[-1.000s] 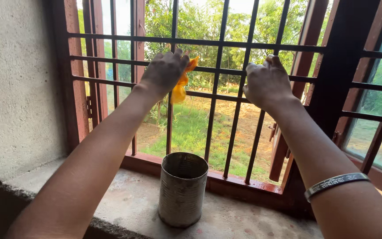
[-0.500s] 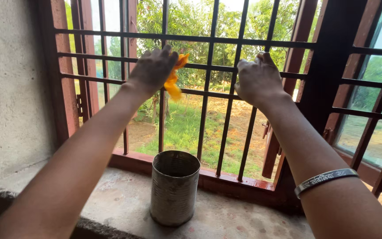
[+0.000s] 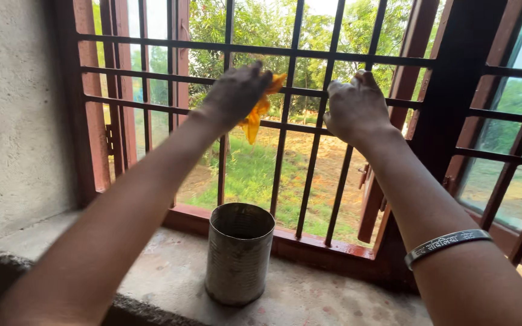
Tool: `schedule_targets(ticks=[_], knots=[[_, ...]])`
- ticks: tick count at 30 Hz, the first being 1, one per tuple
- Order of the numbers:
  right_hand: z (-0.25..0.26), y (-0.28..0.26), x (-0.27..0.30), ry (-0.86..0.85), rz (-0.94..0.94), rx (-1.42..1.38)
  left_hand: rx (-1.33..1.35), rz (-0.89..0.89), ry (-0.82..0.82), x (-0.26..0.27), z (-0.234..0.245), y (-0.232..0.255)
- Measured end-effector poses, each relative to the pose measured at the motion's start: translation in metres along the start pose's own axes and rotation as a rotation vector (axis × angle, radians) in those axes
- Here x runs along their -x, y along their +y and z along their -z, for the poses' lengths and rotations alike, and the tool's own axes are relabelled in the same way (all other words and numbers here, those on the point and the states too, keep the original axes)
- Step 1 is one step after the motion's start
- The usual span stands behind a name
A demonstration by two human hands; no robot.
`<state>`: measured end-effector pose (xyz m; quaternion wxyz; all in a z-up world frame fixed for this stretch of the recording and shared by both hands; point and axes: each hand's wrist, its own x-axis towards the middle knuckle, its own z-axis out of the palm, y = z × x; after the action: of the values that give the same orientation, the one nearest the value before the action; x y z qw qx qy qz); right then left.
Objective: The person wipes the metal window grille with a yellow cloth. They repeatedly dip the cloth into a metal tin on the windowsill to re-wet it, then continue wiping the grille bars.
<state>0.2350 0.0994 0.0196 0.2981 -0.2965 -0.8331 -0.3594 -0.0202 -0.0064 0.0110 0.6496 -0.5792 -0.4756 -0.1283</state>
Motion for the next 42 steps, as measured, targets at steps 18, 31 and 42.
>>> schedule_targets(ticks=[18, 31, 42], knots=[[0.0, -0.003, 0.002, -0.054, -0.013, -0.029, -0.099, 0.286, 0.348, -0.015, -0.024, 0.033], [0.002, -0.003, 0.003, -0.049, -0.022, -0.03, 0.146, 0.094, 0.023, -0.005, -0.014, 0.011], [-0.001, -0.004, 0.002, 0.004, -0.034, -0.046, 0.315, 0.275, 0.012, -0.016, -0.012, 0.046]])
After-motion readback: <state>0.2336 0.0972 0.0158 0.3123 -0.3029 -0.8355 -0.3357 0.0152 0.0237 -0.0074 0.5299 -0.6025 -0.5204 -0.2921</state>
